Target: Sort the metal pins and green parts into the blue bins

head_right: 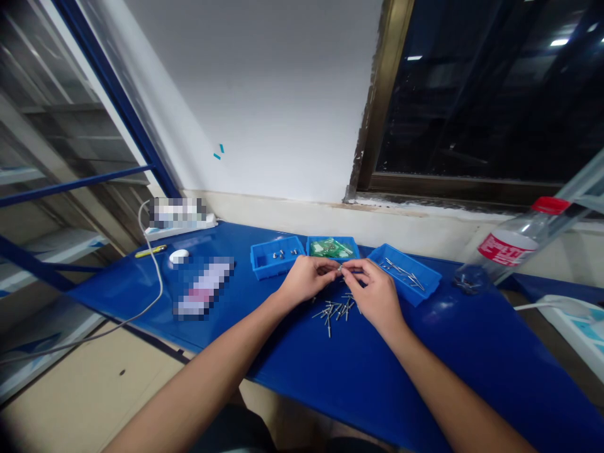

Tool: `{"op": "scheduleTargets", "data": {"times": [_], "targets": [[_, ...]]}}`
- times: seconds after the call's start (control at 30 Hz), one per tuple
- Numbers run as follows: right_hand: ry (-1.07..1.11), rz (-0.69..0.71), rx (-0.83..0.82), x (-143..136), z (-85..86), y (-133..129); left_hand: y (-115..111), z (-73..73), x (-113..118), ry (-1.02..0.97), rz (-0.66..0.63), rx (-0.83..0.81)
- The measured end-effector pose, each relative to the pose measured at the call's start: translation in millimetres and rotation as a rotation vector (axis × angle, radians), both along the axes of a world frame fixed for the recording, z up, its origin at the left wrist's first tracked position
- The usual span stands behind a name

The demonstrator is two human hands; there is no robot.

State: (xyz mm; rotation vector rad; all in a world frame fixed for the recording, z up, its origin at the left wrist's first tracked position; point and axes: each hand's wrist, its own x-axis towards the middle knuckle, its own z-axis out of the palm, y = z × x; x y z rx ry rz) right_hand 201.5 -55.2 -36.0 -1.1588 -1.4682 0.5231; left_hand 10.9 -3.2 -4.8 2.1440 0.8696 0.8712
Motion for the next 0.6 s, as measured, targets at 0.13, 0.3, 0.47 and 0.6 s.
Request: {"op": "scheduleTargets", "data": {"times": [0.13, 0.3, 0.47, 0.6], "targets": [[0.014, -0.013, -0.046, -0.9, -2.8, 0.1, 2.2, -0.7, 0.5, -0.023, 0.001, 0.039], [0.015, -0.016, -0.055, -3.0, -2.5, -0.5, 1.7, 0.9, 1.3, -0.088, 0.035, 0.054], [0.092, -0.045, -0.016, -2.5, -2.1, 0.7, 1.7, -4.1, 5.0, -0.244, 0.0, -0.084], [0.142, -0.06, -0.002, -0.5, -3.3, 2.9, 3.9, -10.7, 7.4, -0.342, -0.02, -0.168]]}}
